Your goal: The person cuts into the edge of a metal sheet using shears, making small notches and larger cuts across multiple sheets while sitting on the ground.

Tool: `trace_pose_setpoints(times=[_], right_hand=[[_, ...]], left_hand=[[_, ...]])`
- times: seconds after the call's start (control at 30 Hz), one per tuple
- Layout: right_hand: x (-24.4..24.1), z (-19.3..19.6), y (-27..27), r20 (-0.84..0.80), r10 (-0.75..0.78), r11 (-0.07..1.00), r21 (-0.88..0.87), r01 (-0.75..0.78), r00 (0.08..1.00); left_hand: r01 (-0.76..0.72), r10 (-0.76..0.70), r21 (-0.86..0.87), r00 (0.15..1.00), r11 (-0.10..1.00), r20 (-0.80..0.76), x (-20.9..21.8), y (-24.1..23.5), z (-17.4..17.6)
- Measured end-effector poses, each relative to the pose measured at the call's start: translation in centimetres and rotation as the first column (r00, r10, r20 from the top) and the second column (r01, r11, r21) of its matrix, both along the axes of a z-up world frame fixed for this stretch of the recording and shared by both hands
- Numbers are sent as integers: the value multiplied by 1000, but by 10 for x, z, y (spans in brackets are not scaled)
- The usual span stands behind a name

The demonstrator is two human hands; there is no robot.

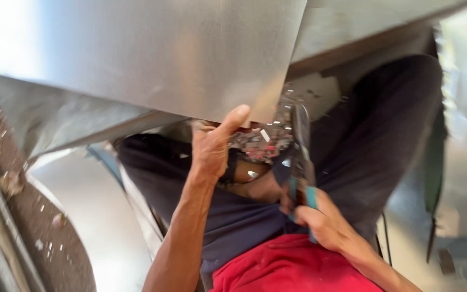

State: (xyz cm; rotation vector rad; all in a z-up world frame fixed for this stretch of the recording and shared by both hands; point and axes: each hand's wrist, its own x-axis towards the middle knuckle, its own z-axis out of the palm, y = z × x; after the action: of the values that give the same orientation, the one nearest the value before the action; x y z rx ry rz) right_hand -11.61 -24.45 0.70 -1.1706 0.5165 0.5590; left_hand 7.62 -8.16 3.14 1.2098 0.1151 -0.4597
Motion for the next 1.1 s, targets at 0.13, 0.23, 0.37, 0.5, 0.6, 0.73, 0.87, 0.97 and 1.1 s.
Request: trace_pose_setpoints(times=[0.13,0.23,0.37,0.5,0.6,0.73,0.87,0.97,1.1], right_hand=[[14,6,16,199,-199,974,151,170,960],[17,9,14,0,-253,966,49,252,968],[26,17,9,-8,-279,960,-14,279,960],[26,18,2,19,-248,966,-74,249,969],[22,12,2,49,-226,961,-156,230,973],[27,6,7,134,-265,938,-196,287,955],[31,21,10,198,-258,931,-210,298,946],[17,42,-12,139,103,744,-668,17,985],[-5,43,-38,-50,284,560,-802,-208,957]], left_hand=[[100,-101,57,995,993,10,-9,-61,7],[173,-177,85,983,981,40,-15,-85,10],[191,-192,107,981,976,-1,-14,-92,14],[190,-187,126,982,974,-33,-15,-92,13],[185,-171,189,981,964,-90,-16,-92,11],[201,-184,211,978,957,-99,-14,-94,8],[183,-170,171,982,968,-86,-14,-83,13],[45,-110,300,972,953,206,-13,-54,24],[-351,342,19,923,936,175,-42,-34,17]])
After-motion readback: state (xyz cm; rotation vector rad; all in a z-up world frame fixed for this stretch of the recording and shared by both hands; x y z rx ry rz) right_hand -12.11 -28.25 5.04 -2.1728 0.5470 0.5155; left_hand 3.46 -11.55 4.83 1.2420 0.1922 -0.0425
